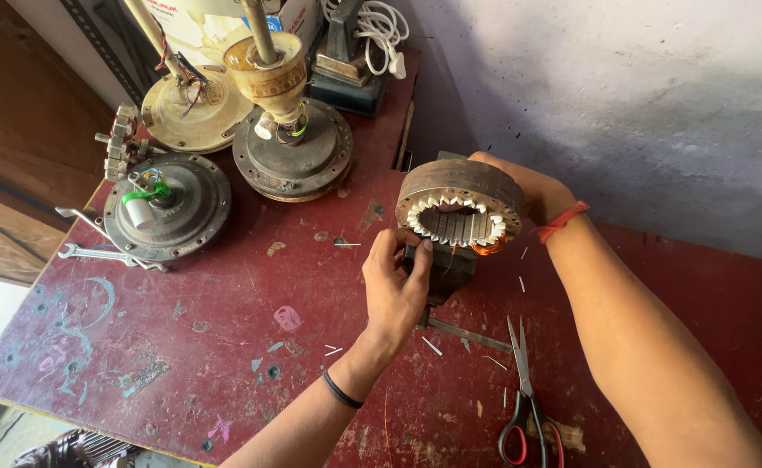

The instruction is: The person winds copper wire by hand around the slots of a motor stator held in a bench vise. The person repeatedly wraps the wire around the stator teeth, adjusting the stator orientation as needed to continue winding.

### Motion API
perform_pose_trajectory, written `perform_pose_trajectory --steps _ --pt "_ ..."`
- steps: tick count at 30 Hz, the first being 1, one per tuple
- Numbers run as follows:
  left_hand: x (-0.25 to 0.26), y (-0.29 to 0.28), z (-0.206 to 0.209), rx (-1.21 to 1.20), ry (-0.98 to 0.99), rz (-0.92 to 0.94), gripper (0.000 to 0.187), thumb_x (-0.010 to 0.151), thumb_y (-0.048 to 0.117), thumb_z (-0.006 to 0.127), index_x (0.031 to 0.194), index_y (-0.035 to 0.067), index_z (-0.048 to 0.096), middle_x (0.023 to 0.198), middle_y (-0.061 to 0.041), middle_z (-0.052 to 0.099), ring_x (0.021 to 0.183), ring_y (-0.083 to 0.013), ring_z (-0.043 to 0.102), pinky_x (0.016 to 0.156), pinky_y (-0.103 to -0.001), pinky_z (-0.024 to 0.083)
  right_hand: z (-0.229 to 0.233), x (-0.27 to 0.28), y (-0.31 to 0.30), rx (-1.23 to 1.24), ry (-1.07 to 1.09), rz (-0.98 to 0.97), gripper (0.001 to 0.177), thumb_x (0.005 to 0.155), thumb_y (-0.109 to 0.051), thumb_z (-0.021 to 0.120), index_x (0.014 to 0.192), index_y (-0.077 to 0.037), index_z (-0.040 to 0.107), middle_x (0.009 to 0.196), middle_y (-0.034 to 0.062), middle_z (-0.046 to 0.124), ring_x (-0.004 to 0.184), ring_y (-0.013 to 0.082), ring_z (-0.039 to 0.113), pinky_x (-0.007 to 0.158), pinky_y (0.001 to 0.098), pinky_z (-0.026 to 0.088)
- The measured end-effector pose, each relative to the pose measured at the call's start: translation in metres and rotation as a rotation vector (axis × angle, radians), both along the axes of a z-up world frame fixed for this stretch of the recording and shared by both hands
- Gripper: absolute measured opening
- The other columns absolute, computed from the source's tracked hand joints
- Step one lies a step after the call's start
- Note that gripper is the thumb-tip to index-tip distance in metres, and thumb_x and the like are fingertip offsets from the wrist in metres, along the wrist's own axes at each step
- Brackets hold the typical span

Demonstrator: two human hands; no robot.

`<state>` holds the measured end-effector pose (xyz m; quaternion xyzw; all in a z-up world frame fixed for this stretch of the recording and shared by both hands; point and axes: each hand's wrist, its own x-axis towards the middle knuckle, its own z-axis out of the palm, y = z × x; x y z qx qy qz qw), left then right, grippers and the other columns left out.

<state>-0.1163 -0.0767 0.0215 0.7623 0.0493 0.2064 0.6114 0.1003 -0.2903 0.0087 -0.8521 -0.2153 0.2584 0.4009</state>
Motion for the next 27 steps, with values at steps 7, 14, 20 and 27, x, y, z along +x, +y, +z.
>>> perform_pose_trajectory --steps 7,14,20,27 --pt "-0.004 -0.006 0.009 0.000 0.153 0.027 0.020 0.092 0.019 0.068 0.098 0.003 0.058 0.102 -0.012 0.061 0.086 -0.0245 0.064 0.067 -0.039 0.057 -0.004 -0.011 -0.001 0.154 -0.032 -0.017 0.031 0.092 -0.024 0.071 0.114 -0.004 0.062 0.107 0.0057 0.068 0.102 0.0131 0.060 0.091 0.0302 0.051" --pt "-0.043 -0.009 0.031 0.315 0.074 -0.007 0.035 0.088 0.023 0.073 0.110 0.000 0.059 0.124 -0.031 0.044 0.105 -0.0407 0.056 0.072 -0.050 0.058 -0.007 -0.015 -0.003 0.280 0.054 -0.022 0.028 0.093 -0.023 0.070 0.114 -0.005 0.060 0.106 0.0040 0.067 0.099 0.0110 0.059 0.090 0.0288 0.050" --pt "-0.057 -0.002 0.038 0.221 0.415 -0.298 0.028 0.100 0.026 0.054 0.115 0.002 0.053 0.094 -0.019 0.064 0.062 -0.0251 0.066 0.045 -0.037 0.057 -0.006 -0.014 0.000 0.236 0.060 -0.077 0.030 0.093 -0.024 0.071 0.114 -0.005 0.061 0.106 0.0048 0.068 0.099 0.0111 0.060 0.091 0.0287 0.051" --pt "-0.055 -0.011 0.020 0.327 0.228 -0.360 0.030 0.106 0.017 0.047 0.091 0.000 0.065 0.056 -0.013 0.064 0.039 -0.0211 0.057 0.035 -0.036 0.045 -0.005 -0.017 -0.001 0.244 0.054 -0.079 0.036 0.090 -0.025 0.073 0.116 -0.003 0.060 0.108 0.0060 0.068 0.101 0.0117 0.061 0.092 0.0292 0.051"
